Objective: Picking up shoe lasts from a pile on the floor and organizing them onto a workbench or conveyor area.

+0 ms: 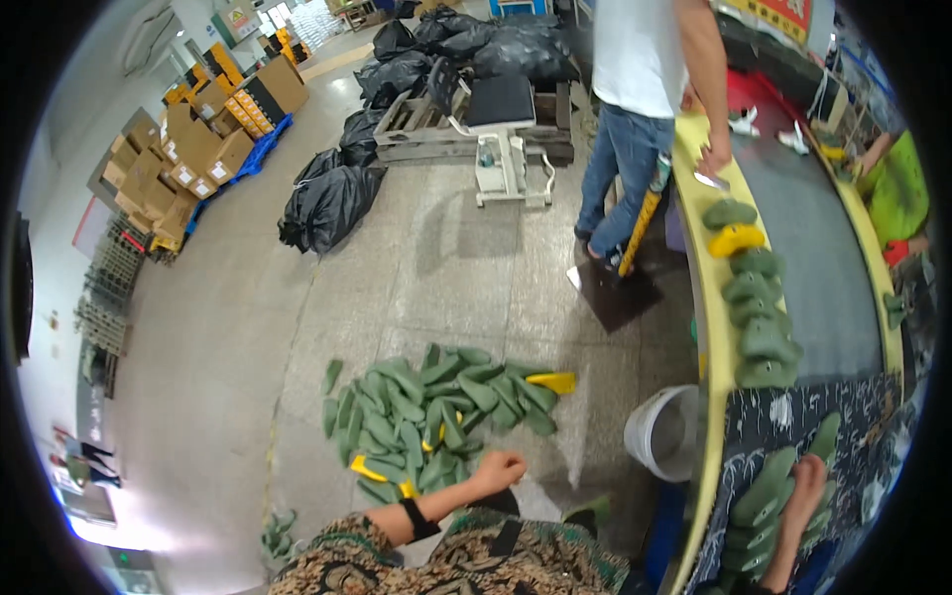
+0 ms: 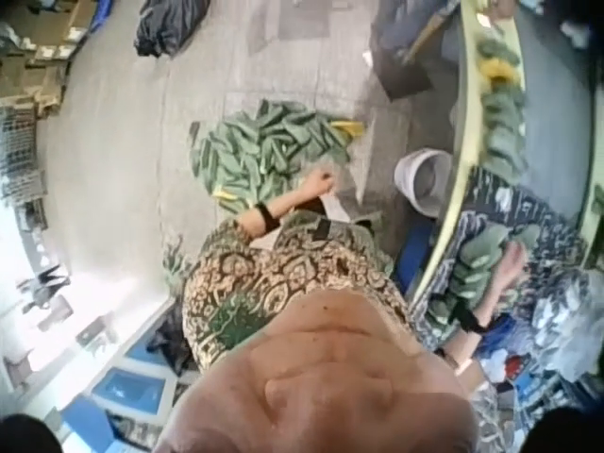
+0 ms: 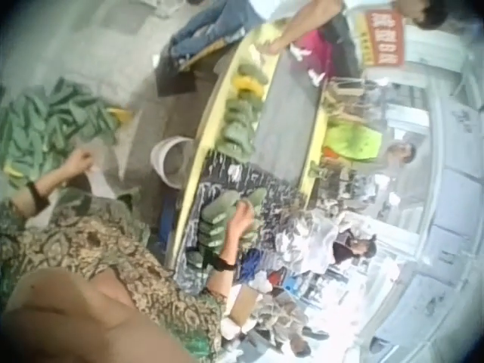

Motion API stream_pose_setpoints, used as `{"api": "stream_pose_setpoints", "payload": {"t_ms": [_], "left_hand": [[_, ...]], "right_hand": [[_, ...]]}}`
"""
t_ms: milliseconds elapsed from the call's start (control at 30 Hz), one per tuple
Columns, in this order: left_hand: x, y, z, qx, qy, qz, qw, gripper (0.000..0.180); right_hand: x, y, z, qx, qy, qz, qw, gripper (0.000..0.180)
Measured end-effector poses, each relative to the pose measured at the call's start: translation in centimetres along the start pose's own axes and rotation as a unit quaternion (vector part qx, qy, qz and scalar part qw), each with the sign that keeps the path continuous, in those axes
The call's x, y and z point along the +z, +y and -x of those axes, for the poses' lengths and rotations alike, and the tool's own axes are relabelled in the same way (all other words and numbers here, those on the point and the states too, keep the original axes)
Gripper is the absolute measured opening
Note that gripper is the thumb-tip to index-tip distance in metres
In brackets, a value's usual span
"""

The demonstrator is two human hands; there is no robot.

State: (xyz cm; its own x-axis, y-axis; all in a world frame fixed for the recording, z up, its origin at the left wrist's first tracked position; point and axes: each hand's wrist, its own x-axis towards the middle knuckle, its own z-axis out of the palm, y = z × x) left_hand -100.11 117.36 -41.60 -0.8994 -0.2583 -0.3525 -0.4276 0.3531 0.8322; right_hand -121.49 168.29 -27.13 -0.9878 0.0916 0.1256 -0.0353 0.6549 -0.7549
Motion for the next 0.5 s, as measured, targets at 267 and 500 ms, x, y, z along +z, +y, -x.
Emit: {"api": "stream_pose_setpoints", "payload": {"t_ms": [267, 500], "left_hand": [[-11.5, -10.0, 2.5, -0.074, 0.098, -0.008, 0.992, 0.018], [-16.3, -19.7, 6.0, -0.304, 0.126, 0.107, 0.938, 0.016]], "right_hand": [[28.0, -17.2, 3.8, -0.157, -0.495, 0.034, 0.854, 0.029], [40.5, -11.3, 8.0, -0.049, -0.630, 0.135, 0.763, 0.030]]}}
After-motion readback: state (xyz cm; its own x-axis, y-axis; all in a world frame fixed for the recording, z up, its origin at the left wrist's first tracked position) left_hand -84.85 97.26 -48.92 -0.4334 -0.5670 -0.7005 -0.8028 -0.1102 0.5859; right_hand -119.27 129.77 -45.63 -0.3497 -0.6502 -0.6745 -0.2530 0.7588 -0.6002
